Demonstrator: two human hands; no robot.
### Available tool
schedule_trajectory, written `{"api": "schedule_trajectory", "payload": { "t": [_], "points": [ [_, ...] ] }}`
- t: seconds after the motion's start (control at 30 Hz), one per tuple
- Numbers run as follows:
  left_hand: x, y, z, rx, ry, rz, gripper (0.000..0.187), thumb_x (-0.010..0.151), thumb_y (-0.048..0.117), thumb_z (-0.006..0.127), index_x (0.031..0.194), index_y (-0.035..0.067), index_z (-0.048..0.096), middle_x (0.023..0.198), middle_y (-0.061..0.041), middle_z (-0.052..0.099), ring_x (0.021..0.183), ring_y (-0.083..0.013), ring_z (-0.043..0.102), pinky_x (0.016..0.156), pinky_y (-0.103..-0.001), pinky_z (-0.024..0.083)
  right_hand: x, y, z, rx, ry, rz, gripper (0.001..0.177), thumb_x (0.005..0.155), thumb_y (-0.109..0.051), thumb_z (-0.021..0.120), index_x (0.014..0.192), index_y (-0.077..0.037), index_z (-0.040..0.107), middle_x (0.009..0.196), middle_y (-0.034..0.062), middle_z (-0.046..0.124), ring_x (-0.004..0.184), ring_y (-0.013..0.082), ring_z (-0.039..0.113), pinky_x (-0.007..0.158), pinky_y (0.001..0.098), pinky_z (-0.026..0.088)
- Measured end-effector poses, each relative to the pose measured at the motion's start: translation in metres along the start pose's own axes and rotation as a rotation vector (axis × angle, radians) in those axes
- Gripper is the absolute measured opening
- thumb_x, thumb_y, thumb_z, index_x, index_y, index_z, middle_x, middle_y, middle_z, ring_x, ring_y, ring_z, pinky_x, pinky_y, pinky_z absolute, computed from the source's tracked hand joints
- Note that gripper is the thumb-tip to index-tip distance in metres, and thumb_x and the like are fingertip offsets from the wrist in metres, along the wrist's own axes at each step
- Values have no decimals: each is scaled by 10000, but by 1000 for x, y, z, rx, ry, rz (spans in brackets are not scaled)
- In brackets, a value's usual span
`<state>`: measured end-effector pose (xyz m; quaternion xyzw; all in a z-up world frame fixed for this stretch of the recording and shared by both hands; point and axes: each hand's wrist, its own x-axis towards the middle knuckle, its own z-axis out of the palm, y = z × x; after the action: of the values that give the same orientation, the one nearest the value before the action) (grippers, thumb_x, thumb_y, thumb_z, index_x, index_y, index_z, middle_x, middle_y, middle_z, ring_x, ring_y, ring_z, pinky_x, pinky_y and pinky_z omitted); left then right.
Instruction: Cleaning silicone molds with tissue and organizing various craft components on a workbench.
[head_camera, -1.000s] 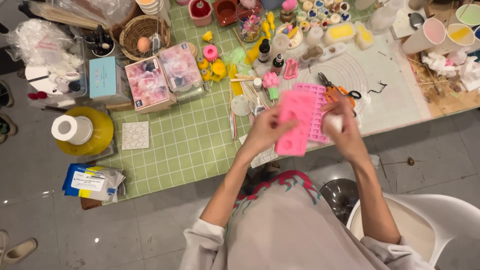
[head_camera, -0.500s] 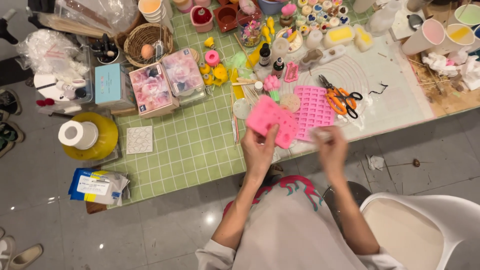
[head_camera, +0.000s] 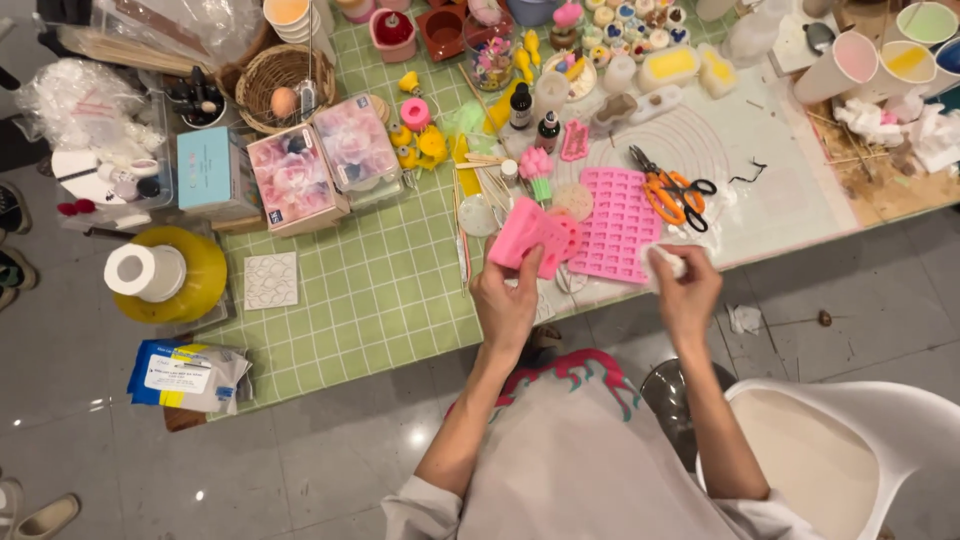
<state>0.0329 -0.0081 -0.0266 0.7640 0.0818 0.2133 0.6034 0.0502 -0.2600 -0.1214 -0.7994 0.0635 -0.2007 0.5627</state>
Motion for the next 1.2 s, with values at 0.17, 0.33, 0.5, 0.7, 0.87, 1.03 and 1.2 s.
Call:
{"api": "schedule_trajectory", "payload": {
  "t": [0.17, 0.33, 0.5, 0.7, 0.87, 1.03, 1.2],
  "points": [
    [-13, 6, 1, 26, -36, 132, 248, 935, 158, 774, 1097, -4, 677, 873, -154, 774, 781, -236, 784, 690, -346, 592, -34, -61, 47, 177, -201, -147, 119, 953, -24, 744, 1060, -11, 693, 960, 28, 643, 803, 87, 522, 674, 243, 393],
    [-5, -30, -2, -97, -26, -6, 275, 912, 100, 805, 1105, -31, 657, 906, -150, 771, 796, -213, 755, 687, -326, 588, -13, -2, 30, -135, -135, 257, 109, 1013, -57, 809, 1097, -14, 754, 776, 99, 569, 685, 169, 426, 610, 311, 316],
    [-3, -73, 2, -580, -299, -287, 431, 871, -13, 782, 1229, -33, 543, 1056, -122, 751, 917, -183, 753, 785, -295, 628, -29, -89, 49, 316, -395, -195, 152, 944, -59, 737, 1075, -10, 677, 1038, 29, 662, 952, 84, 633, 811, 236, 521],
    [-2, -46, -17, -277, -358, -281, 492, 846, -23, 765, 1284, -14, 540, 1057, -127, 749, 920, -176, 744, 798, -312, 607, -2, -34, 42, 10, -151, 152, 107, 1005, -89, 783, 1073, -17, 745, 933, 75, 687, 803, 138, 565, 707, 270, 451],
    [-5, -51, -14, -138, -449, -259, 471, 855, -36, 722, 1295, -9, 559, 1038, -134, 767, 922, -174, 754, 808, -313, 606, -3, -62, 67, 192, -488, -277, 159, 908, -37, 740, 1057, -21, 687, 1066, 41, 683, 1011, 127, 647, 888, 274, 521],
    [-11, -67, -18, -193, -448, -345, 483, 850, -21, 726, 1305, 23, 568, 1028, -125, 771, 905, -167, 754, 801, -309, 614, 23, -32, 69, 47, -178, 94, 77, 1004, -80, 766, 1035, -34, 713, 969, 64, 728, 843, 148, 591, 763, 302, 477],
    [-6, -43, -29, -27, -492, -291, 417, 889, -1, 724, 1289, 29, 608, 1008, -128, 783, 873, -172, 760, 758, -316, 608, -5, -65, 88, -3, -496, -216, 227, 866, -73, 782, 1082, -82, 712, 1028, 45, 697, 897, 126, 628, 730, 300, 479]
  ]
}}
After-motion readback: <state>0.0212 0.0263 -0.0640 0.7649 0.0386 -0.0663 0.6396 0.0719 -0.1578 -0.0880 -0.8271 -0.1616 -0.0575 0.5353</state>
